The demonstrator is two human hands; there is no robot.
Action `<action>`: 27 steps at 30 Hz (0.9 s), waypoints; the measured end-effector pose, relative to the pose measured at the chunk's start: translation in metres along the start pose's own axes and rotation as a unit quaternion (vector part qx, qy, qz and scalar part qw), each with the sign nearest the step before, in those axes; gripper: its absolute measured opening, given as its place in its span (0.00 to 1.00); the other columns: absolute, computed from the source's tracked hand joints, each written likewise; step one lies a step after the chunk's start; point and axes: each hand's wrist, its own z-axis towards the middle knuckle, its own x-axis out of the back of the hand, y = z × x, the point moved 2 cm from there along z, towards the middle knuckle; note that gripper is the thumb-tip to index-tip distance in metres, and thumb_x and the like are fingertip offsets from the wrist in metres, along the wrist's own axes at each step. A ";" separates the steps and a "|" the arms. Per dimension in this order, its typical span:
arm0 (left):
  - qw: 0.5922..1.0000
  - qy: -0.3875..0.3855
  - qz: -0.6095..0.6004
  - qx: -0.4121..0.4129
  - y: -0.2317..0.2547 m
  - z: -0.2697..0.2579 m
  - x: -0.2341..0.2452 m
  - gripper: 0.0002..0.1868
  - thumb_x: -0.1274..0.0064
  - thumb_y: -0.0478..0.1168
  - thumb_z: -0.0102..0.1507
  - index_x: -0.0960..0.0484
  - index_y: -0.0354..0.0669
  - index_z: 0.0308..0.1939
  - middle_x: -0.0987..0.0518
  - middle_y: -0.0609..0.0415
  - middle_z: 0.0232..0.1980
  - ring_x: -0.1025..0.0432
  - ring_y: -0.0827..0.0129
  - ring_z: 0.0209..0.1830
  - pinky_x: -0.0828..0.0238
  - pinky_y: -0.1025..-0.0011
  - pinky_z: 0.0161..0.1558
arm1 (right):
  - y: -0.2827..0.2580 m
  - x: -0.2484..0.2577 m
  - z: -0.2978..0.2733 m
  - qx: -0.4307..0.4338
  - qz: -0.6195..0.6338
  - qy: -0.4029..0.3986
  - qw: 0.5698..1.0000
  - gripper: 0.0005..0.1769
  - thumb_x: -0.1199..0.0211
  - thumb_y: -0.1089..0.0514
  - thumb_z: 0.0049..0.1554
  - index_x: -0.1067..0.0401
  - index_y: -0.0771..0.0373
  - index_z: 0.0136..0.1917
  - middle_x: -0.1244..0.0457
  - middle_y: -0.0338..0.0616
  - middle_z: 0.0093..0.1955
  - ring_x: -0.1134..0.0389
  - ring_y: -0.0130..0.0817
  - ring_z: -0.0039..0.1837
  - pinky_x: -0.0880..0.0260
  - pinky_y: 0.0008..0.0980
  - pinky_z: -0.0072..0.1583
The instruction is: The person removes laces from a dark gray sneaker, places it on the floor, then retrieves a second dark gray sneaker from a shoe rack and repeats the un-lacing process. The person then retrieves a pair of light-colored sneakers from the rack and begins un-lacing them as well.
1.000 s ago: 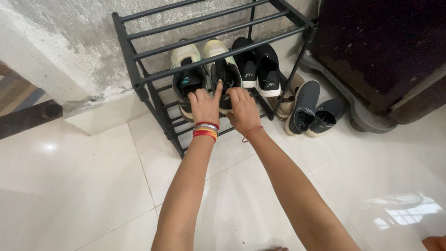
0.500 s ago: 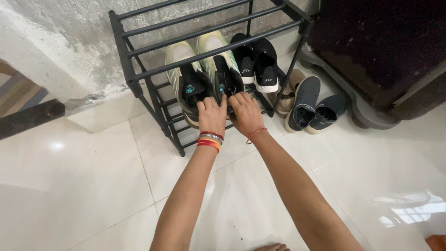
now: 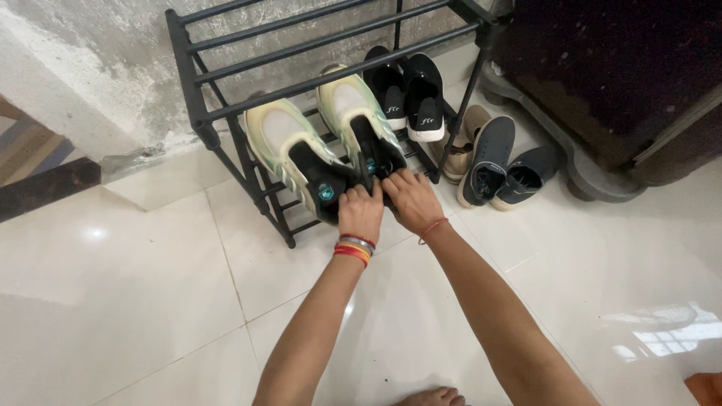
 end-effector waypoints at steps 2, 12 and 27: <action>1.000 0.016 -0.009 0.000 0.007 -0.011 -0.007 0.23 0.47 0.39 0.60 0.20 0.51 0.60 0.22 0.53 0.39 0.27 0.63 0.40 0.33 0.68 0.44 | 0.001 -0.006 -0.011 0.014 -0.009 0.001 1.000 0.20 0.35 0.60 0.50 0.28 0.60 0.56 0.36 0.39 0.52 0.37 0.39 0.59 0.39 0.39 0.55; 0.997 0.018 -0.050 -0.058 0.007 -0.040 -0.033 0.20 0.44 0.37 0.57 0.20 0.51 0.53 0.23 0.53 0.42 0.26 0.63 0.43 0.27 0.70 0.39 | -0.011 -0.044 -0.038 -0.007 -0.065 -0.026 0.998 0.16 0.37 0.59 0.51 0.27 0.60 0.54 0.35 0.39 0.49 0.37 0.37 0.55 0.40 0.37 0.52; 0.980 -0.021 -0.083 -0.182 0.058 -0.096 -0.096 0.17 0.50 0.40 0.61 0.20 0.49 0.54 0.23 0.53 0.44 0.26 0.65 0.42 0.25 0.70 0.36 | -0.002 -0.082 -0.127 -0.020 -0.028 -0.112 0.993 0.16 0.39 0.59 0.51 0.25 0.59 0.53 0.32 0.38 0.49 0.34 0.38 0.55 0.36 0.38 0.53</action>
